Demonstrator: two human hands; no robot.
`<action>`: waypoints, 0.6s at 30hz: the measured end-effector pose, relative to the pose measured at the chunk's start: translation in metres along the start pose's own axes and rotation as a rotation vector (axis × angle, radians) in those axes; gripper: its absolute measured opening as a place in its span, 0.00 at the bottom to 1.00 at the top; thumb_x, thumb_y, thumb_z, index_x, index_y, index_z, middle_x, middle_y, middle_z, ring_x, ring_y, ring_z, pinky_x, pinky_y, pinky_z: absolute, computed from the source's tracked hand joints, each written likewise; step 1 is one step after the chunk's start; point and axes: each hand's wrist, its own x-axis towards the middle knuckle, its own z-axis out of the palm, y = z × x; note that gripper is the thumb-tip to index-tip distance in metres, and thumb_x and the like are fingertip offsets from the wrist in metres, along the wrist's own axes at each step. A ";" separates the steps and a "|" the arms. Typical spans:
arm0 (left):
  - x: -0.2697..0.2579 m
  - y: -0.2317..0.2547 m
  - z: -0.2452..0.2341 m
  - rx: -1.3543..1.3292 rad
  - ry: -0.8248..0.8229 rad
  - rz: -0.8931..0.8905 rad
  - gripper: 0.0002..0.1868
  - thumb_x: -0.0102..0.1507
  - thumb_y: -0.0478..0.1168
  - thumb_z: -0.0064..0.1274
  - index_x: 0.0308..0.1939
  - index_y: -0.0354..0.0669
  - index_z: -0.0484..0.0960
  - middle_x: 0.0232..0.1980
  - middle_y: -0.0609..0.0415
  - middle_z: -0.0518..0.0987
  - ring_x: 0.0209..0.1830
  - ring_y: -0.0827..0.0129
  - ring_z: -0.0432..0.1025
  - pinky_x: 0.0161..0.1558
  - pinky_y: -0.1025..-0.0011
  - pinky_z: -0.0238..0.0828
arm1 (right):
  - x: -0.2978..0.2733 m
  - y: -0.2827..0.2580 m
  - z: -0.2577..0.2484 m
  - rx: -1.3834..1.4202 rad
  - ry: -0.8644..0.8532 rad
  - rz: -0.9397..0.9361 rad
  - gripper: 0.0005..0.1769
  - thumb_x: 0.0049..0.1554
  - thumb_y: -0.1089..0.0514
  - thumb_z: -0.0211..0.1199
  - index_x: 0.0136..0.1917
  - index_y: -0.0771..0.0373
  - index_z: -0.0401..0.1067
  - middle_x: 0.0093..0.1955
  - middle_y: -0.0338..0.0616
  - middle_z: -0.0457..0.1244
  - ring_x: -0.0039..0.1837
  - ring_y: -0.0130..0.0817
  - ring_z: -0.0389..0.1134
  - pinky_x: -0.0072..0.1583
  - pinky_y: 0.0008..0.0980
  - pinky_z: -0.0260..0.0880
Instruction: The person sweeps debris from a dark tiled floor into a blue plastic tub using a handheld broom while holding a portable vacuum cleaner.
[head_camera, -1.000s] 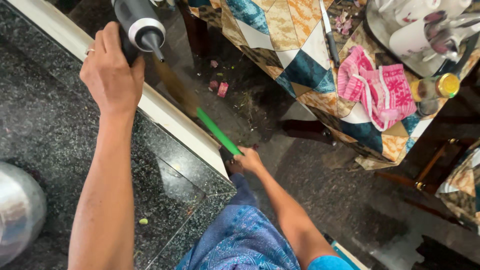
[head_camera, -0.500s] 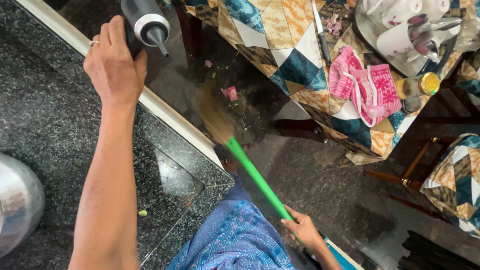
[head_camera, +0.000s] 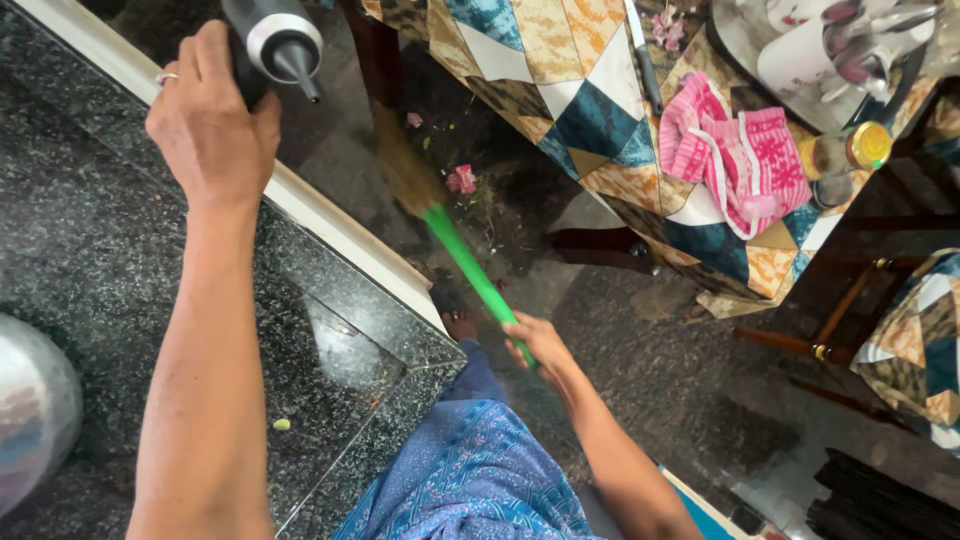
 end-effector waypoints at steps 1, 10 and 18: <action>0.000 0.000 0.000 0.000 0.006 -0.006 0.37 0.53 0.34 0.71 0.63 0.37 0.69 0.53 0.47 0.76 0.52 0.49 0.74 0.48 0.57 0.72 | -0.021 0.004 -0.008 -0.053 0.022 -0.006 0.28 0.59 0.56 0.62 0.71 0.63 0.70 0.32 0.39 0.63 0.28 0.24 0.59 0.28 0.25 0.56; 0.001 0.003 -0.001 -0.036 -0.006 -0.019 0.36 0.54 0.35 0.71 0.62 0.37 0.69 0.52 0.48 0.76 0.51 0.50 0.74 0.48 0.57 0.71 | -0.201 -0.006 -0.024 0.012 0.213 0.132 0.34 0.57 0.60 0.61 0.76 0.58 0.63 0.30 0.38 0.62 0.25 0.25 0.57 0.26 0.27 0.53; 0.003 0.003 -0.002 -0.018 -0.012 0.001 0.36 0.55 0.34 0.70 0.63 0.37 0.69 0.52 0.47 0.76 0.50 0.50 0.74 0.49 0.57 0.72 | 0.041 -0.087 0.018 -0.076 0.003 -0.299 0.13 0.62 0.56 0.59 0.55 0.66 0.71 0.31 0.39 0.61 0.26 0.26 0.58 0.27 0.29 0.55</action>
